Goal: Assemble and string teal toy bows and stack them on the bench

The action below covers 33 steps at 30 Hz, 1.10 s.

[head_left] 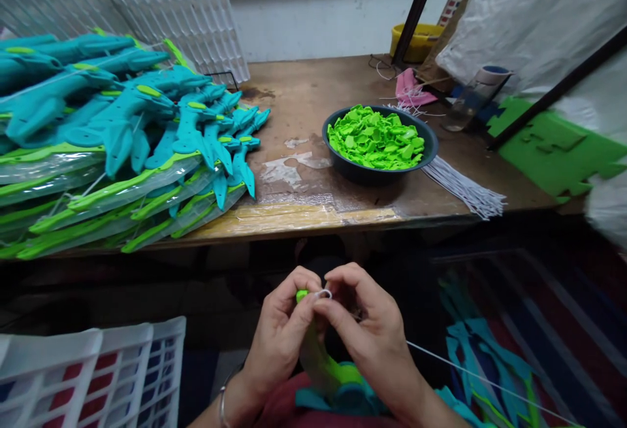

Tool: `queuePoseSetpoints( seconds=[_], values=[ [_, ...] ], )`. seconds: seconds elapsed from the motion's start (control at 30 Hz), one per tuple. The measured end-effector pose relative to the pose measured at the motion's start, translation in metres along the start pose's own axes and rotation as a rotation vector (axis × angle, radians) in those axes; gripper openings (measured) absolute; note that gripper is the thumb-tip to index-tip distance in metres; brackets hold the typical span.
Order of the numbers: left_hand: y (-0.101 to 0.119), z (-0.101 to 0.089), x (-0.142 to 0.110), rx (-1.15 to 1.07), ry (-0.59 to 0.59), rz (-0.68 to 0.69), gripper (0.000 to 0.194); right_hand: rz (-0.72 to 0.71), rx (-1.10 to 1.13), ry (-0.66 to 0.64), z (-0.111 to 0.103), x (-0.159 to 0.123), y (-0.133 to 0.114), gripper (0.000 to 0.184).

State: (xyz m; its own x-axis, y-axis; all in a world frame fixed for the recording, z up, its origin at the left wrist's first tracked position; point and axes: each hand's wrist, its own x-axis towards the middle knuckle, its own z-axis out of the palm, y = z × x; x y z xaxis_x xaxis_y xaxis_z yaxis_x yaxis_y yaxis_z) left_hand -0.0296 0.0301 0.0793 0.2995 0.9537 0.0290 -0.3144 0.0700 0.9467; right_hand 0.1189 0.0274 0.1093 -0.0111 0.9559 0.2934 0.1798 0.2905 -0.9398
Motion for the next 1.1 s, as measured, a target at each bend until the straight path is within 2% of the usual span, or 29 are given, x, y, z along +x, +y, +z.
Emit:
queuePoseSetpoints(
  seconds=[0.13, 0.23, 0.3, 0.5, 0.73, 0.9, 1.1],
  values=[
    [-0.004, -0.001, 0.001, -0.088, -0.02, -0.015, 0.016, 0.172, 0.209, -0.028, 0.003, -0.002, 0.007, 0.021],
    [-0.006, -0.002, 0.003, -0.143, -0.033, -0.006, 0.016, 0.239, 0.254, -0.018, 0.004, -0.004, 0.01, 0.022],
    [-0.005, -0.002, 0.005, -0.186, -0.034, -0.016, 0.017, 0.201, 0.226, -0.011, 0.003, -0.004, 0.012, 0.021],
    [0.0, -0.001, 0.01, -0.275, -0.031, -0.09, 0.019, -0.048, 0.063, -0.009, -0.002, 0.001, 0.017, 0.014],
    [-0.005, 0.0, 0.006, -0.174, 0.031, -0.139, 0.024, -0.222, -0.042, -0.038, -0.004, 0.002, 0.016, 0.012],
    [-0.006, 0.005, 0.006, -0.032, 0.091, -0.152, 0.032, -0.281, -0.109, -0.044, -0.001, -0.005, 0.017, 0.016],
    [-0.005, 0.004, 0.005, -0.053, 0.076, -0.182, 0.032, -0.324, -0.198, -0.001, -0.001, -0.007, 0.016, 0.021]
  ],
)
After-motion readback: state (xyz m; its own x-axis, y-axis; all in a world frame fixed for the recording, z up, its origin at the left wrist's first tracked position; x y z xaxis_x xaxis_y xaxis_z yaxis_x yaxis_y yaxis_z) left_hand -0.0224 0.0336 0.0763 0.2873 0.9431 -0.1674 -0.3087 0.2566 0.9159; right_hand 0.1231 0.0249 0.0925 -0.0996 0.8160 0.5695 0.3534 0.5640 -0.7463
